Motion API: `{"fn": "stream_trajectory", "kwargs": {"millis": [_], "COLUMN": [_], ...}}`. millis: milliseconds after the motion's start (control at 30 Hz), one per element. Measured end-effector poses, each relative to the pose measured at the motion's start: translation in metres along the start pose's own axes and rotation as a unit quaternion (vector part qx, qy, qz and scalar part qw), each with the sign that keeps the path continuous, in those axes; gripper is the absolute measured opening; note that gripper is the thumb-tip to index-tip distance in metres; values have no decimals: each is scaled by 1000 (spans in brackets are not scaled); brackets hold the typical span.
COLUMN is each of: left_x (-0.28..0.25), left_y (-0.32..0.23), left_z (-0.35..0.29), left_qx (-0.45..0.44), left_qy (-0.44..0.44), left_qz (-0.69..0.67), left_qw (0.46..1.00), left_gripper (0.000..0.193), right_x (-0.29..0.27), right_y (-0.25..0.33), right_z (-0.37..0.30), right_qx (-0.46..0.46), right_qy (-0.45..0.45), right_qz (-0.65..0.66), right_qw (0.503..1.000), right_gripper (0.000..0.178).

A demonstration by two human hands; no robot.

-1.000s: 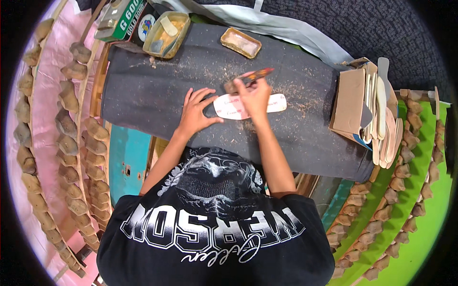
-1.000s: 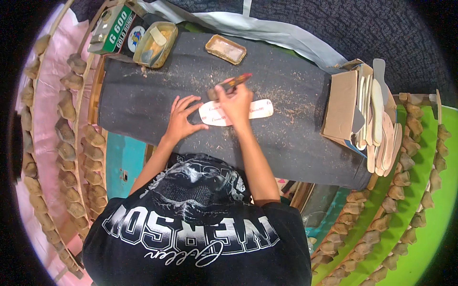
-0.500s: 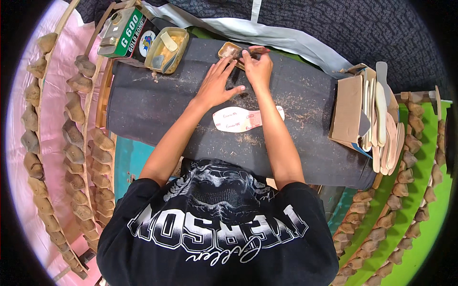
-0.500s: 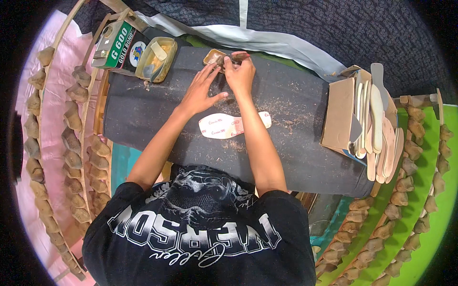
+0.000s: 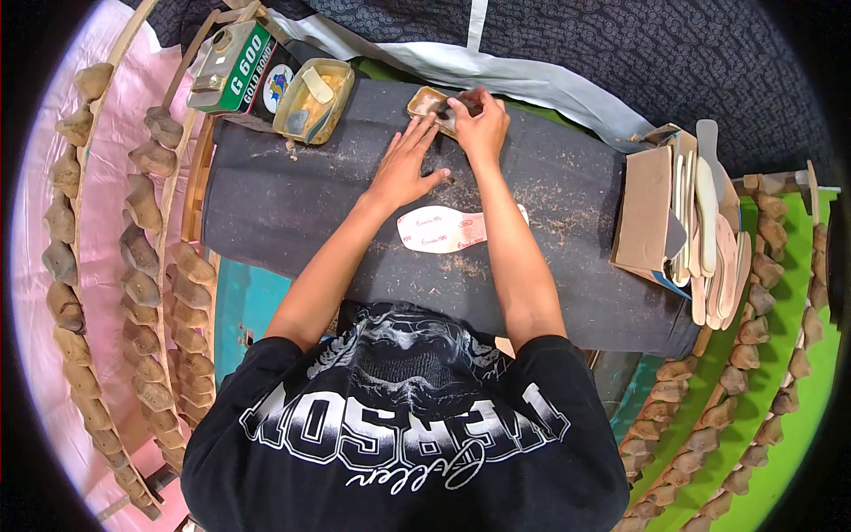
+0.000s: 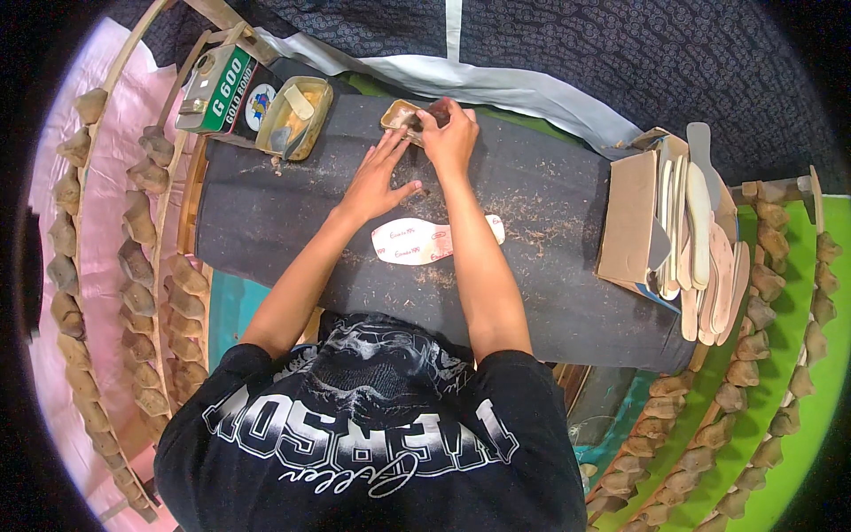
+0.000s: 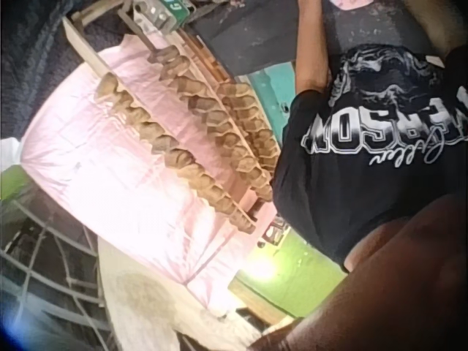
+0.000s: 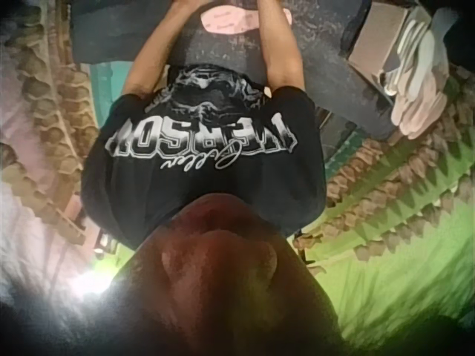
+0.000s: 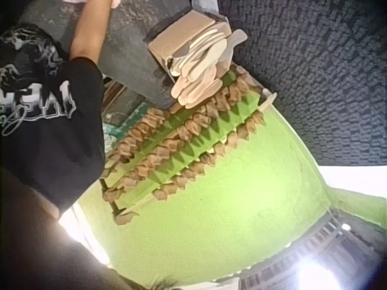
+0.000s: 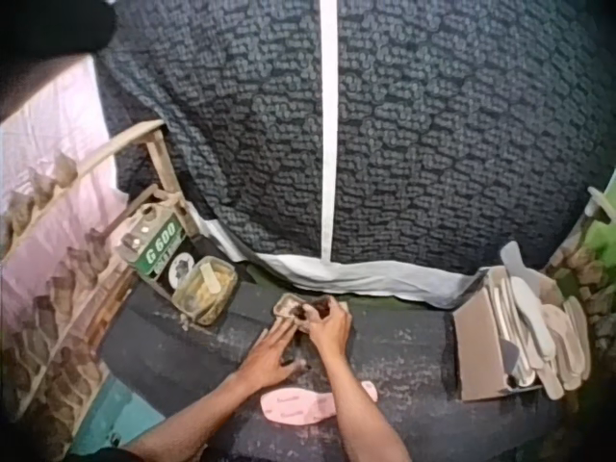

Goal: Applying adhesive to shoe insoles using a brush and preparing them for further assembly.

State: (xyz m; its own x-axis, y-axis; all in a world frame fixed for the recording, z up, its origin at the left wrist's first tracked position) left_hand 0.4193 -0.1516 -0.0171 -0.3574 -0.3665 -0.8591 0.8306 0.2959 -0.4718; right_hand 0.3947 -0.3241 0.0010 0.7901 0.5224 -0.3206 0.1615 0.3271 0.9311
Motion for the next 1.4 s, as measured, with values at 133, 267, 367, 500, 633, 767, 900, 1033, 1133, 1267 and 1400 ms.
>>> {"fn": "stream_trajectory", "kwargs": {"millis": [133,267,367,500,633,767,900,1033,1133,1267,1400], "left_x": [2,2,1,-9,-24,-26,-19,7,13,12,14], "left_y": [-2,-3,-3,-7,-29,-41,-33,-19,-24,-25,-25], "left_z": [-1,0,-2,-9,-21,-52,-100,-141,-144,-142,-149], "left_qx": [-5,-1,-13,10,-6,22,-187,-355,-357,-371,-365], "left_qy": [-3,-4,10,-62,-133,-150,-63,-6,-10,10,-22], "left_qz": [-9,-12,-8,-60,-173,-110,-219,-346,-389,-411,-441], "left_qw": [1000,1000,1000,996,976,982,956,868,849,833,820], "left_gripper": [93,93,94,82,69,64,55,59,59,52,46], "right_x": [10,3,-10,-24,-46,-81,-133,-159,-164,-169,-172], "right_y": [-22,-22,-25,-42,-36,-32,-47,-67,-79,-91,-84], "right_z": [-9,-6,-8,-7,-7,-18,-63,-100,-114,-121,-134], "right_qx": [54,-9,-17,97,63,68,136,149,234,279,338], "right_qy": [-8,-15,-27,48,59,66,115,85,101,127,118], "right_qz": [3,-31,-30,-4,-24,-41,-239,-326,-257,-266,-118], "right_qw": [999,999,999,994,996,995,954,930,932,914,926], "right_gripper": [17,28,41,67,68,50,30,26,34,36,29]}}
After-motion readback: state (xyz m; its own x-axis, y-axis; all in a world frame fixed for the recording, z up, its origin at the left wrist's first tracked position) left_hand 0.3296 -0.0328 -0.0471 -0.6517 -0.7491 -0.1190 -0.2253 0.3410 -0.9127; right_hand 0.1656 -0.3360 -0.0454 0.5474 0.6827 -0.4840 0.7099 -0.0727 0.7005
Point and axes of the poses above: each hand's wrist, its own z-axis towards the middle knuckle, its own x-axis out of the palm, y = z × x, the point moved 5 cm from there along z, towards the middle knuckle, and after that the axes turned 12 degrees about x, right-handed, at the moved point
